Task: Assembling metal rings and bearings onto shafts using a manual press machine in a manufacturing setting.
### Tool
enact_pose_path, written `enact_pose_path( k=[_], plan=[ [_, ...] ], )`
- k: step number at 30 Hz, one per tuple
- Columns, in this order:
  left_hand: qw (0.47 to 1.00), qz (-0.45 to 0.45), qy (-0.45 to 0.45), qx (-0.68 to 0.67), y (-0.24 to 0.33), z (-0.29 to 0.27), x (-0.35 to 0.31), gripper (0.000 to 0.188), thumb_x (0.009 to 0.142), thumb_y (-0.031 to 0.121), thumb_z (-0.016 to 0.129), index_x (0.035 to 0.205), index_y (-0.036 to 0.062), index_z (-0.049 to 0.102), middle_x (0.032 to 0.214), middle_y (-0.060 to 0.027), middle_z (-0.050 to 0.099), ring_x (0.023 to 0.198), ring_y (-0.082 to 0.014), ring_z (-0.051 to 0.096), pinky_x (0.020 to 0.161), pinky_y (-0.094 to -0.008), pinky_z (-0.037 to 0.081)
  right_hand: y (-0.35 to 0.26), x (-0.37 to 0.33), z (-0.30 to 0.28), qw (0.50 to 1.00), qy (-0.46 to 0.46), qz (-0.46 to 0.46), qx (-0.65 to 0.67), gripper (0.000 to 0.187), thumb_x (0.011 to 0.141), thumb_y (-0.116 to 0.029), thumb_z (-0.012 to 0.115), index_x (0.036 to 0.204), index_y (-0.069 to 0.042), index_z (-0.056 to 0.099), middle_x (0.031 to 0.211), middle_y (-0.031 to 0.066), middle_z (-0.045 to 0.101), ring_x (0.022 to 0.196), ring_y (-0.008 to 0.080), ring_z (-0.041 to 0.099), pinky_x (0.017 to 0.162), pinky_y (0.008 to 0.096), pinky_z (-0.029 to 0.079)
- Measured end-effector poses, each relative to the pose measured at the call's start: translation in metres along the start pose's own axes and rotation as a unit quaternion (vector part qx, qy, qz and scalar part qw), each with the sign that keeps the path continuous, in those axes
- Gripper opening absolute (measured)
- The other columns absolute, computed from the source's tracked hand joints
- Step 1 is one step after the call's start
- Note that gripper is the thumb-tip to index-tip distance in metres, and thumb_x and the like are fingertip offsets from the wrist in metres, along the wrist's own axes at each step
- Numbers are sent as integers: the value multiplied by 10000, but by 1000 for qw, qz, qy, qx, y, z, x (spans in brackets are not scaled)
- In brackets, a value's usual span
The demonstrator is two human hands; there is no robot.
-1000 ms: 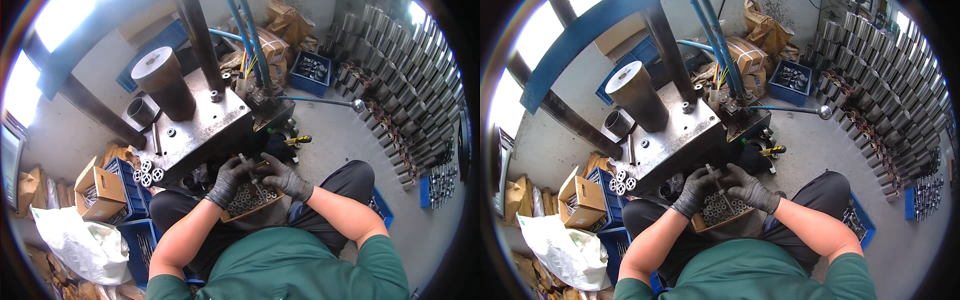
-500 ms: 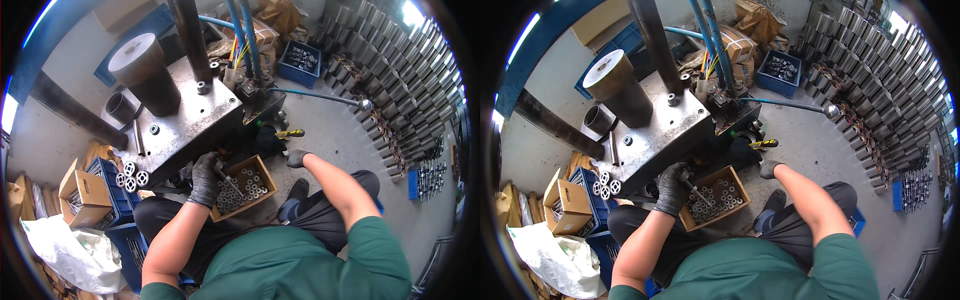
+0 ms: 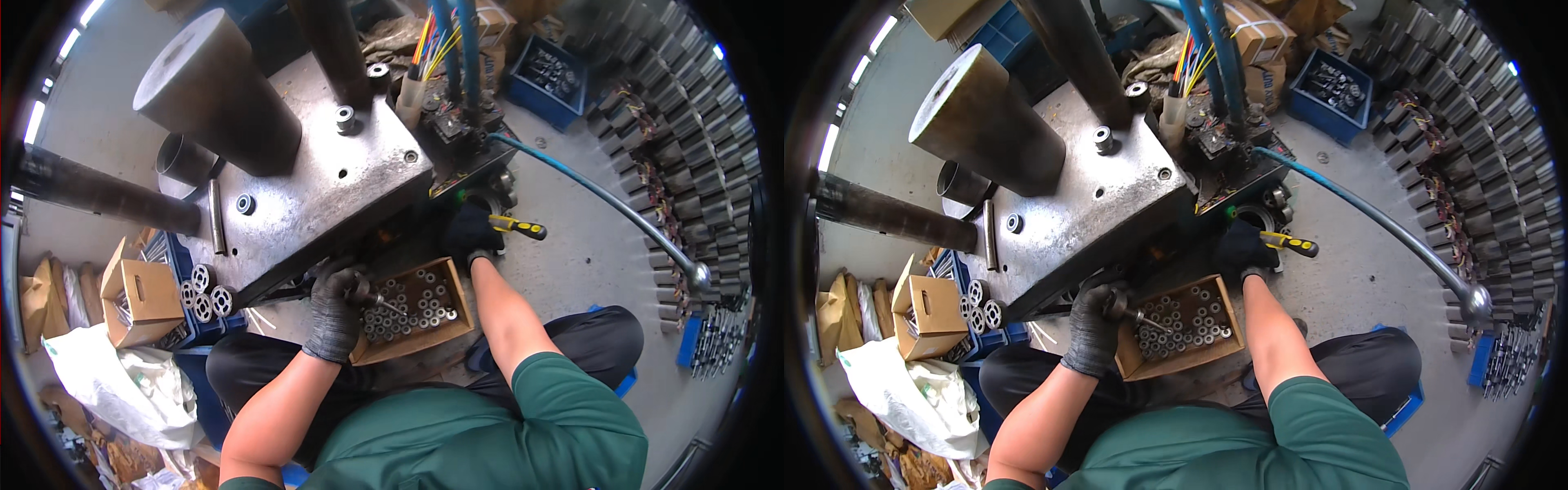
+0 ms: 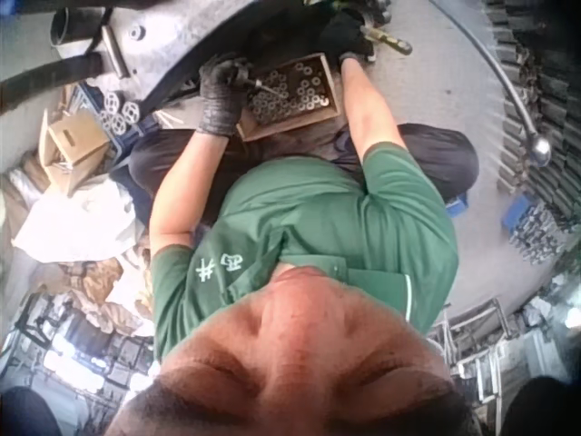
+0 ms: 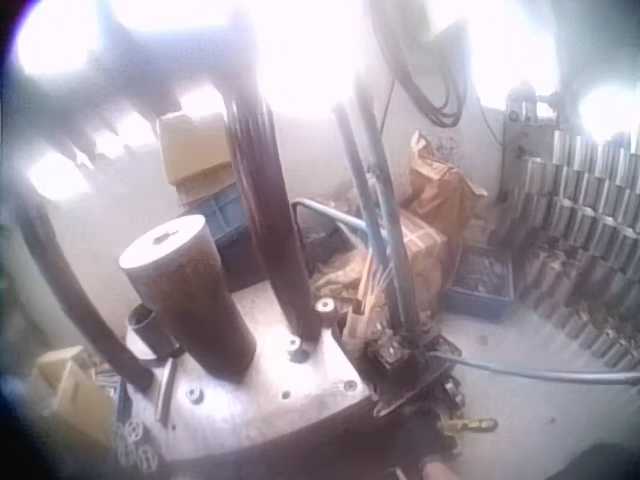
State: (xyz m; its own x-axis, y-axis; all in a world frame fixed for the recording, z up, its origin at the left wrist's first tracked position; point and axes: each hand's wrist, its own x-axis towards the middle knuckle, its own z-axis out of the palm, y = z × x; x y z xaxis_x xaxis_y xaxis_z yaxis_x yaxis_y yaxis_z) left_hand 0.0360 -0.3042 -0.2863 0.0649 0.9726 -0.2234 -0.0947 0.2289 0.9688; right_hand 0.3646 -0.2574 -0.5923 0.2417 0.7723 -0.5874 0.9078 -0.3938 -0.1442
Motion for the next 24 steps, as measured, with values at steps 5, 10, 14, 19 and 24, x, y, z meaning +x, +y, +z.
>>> enact_pose_path(
  k=[5, 10, 14, 19, 24],
  plan=[
    [989, -89, 15, -114, 5, 12, 11, 149, 870, 144, 540, 871, 6, 596, 717, -53, 517, 637, -141, 483, 611, -336, 466, -12, -38, -18, 970, 71, 161, 168, 377, 938, -353, 586, 1153, -75, 721, 1134, 189, 718, 1094, 372, 677, 899, 485, 542],
    [985, -59, -67, -148, -12, -11, 25, 159, 858, 129, 573, 789, 1, 635, 707, -51, 567, 597, -127, 469, 709, -285, 523, 59, -78, -24, 879, 171, 321, 308, 429, 964, -398, 561, 1210, -76, 701, 1195, 196, 704, 1150, 387, 658, 943, 492, 529],
    [994, -30, -38, -96, -10, 9, 29, 176, 853, 140, 569, 787, -7, 639, 710, -89, 612, 630, -174, 572, 622, -319, 553, 131, -79, -48, 966, 137, 150, 162, 470, 905, -349, 648, 1282, -69, 638, 1156, 215, 713, 1096, 381, 685, 909, 479, 538],
    [990, -96, 13, -103, 16, 22, 32, 215, 914, 154, 562, 816, -19, 644, 750, -139, 657, 719, -223, 661, 587, -363, 581, 83, -133, -100, 973, -66, 133, 178, 464, 865, -151, 562, 1323, -120, 631, 968, 159, 741, 780, 306, 715, 702, 435, 572],
    [986, -155, 51, -23, 9, 38, 41, 271, 981, 217, 586, 816, 9, 641, 690, -122, 629, 529, -229, 578, 436, -390, 509, 80, -187, -97, 980, 8, 120, -156, 452, 856, -145, 533, 1265, -199, 716, 1226, 176, 708, 1149, 323, 678, 950, 441, 541]
  ],
)
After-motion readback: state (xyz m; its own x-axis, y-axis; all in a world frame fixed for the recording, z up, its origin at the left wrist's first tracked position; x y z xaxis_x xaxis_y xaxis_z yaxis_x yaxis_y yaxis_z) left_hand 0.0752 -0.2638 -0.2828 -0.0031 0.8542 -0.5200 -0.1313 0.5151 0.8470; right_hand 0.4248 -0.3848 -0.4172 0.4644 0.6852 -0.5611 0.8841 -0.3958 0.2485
